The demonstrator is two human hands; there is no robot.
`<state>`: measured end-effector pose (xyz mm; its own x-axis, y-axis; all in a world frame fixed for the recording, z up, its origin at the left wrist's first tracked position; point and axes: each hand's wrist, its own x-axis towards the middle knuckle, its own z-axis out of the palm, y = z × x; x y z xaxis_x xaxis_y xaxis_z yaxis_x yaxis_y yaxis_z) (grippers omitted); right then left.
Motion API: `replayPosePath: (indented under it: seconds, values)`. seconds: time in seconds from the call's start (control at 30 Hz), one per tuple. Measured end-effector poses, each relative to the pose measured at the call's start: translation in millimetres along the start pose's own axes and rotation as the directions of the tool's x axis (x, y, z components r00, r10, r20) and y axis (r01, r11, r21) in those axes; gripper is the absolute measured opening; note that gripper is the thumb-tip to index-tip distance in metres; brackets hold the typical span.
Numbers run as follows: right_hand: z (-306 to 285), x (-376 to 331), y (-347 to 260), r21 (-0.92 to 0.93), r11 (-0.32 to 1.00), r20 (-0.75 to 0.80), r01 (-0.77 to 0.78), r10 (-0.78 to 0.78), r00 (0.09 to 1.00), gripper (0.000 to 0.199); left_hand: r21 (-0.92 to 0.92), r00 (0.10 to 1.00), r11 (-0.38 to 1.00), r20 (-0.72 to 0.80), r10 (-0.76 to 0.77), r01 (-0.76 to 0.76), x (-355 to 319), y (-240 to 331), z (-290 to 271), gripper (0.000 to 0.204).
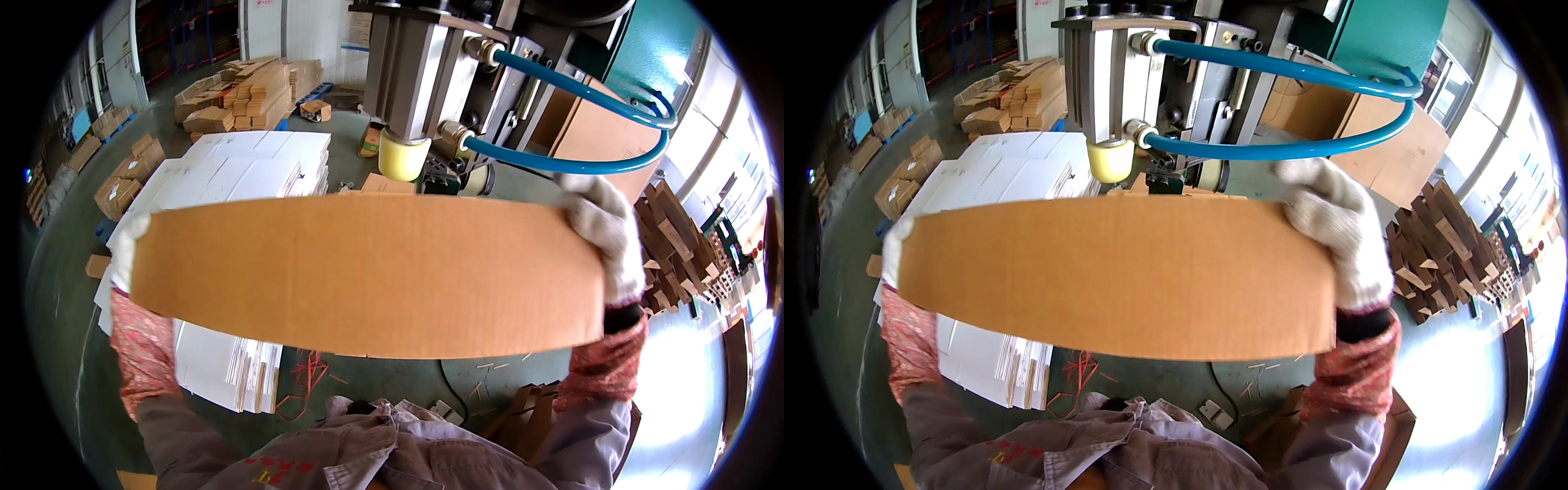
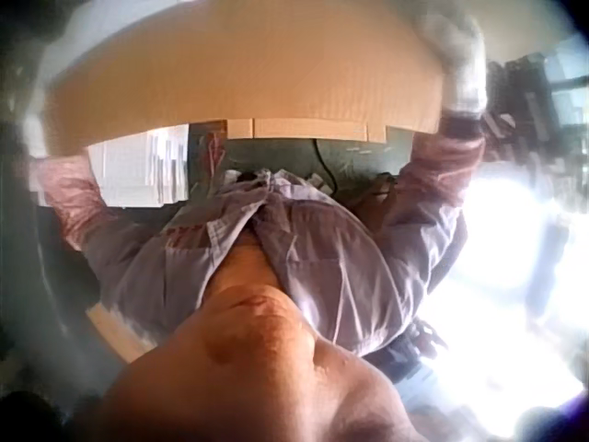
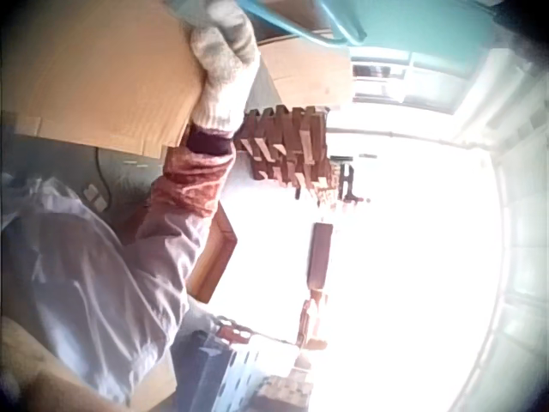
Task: The person repeatedly assembles flat cardboard boxes and uses a handheld tape dispenser to seal the seams. They pick up the boxes, fold them into shape, and apply tape to the edges while standing in a warehouse.
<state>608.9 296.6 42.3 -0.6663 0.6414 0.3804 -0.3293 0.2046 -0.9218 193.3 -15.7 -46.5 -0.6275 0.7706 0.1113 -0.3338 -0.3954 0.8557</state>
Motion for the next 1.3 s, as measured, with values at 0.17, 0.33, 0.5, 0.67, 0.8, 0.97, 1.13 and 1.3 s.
replayPosePath:
  seconds: [0.17, 0.33, 0.5, 0.67, 0.8, 0.97, 1.13, 1.3]
  values:
    - [11.6, 27.4, 58.4, 0.255, 0.965, -0.087, -0.063, 0.088, 0.992, 0.018, 0.209, 0.998, 0.978, -0.06, -0.004, 0.016, 32.4, 52.5, -16.5, 0.023]
    - [11.0, 45.3, 74.9, 0.004, 1.0, -0.226, -0.002, 0.003, 0.974, 0.02, 0.243, 0.995, 0.966, 0.034, -0.097, 0.086, 95.8, 88.2, -54.7, 0.023]
    - [39.3, 66.4, 77.7, 0.033, 0.963, -0.505, 0.267, -0.215, 0.836, 0.036, 0.268, 0.99, 0.957, -0.109, -0.085, 0.112, 142.1, 86.5, -17.0, 0.023]
    - [8.8, 93.4, 113.0, -0.065, 0.935, -0.501, 0.348, -0.332, 0.799, 0.046, 0.16, 0.996, 0.984, -0.049, -0.072, 0.079, 182.8, 72.9, -38.1, 0.018]
    - [36.1, 85.3, 96.4, -0.031, 0.956, -0.562, 0.291, -0.257, 0.786, 0.064, 0.202, 0.986, 0.968, 0.044, -0.162, 0.151, 213.0, 85.7, -54.1, 0.015]
    - [43.7, 83.1, 99.3, -0.005, 0.952, -0.616, 0.306, -0.244, 0.749, 0.065, 0.254, 0.966, 0.94, 0.064, -0.25, 0.226, 265.6, 54.5, -58.4, 0.017]
    - [43.3, 85.1, 97.0, -0.11, 0.928, -0.615, 0.356, -0.345, 0.709, 0.057, 0.279, 0.966, 0.953, 0.192, -0.175, 0.117, 237.2, 71.3, -42.5, 0.016]
    - [60.5, -43.1, 154.9, 0.197, 0.96, -0.653, 0.198, -0.022, 0.757, 0.05, 0.231, 0.936, 0.973, 0.345, -0.061, -0.022, 202.7, 57.3, -85.7, 0.021]
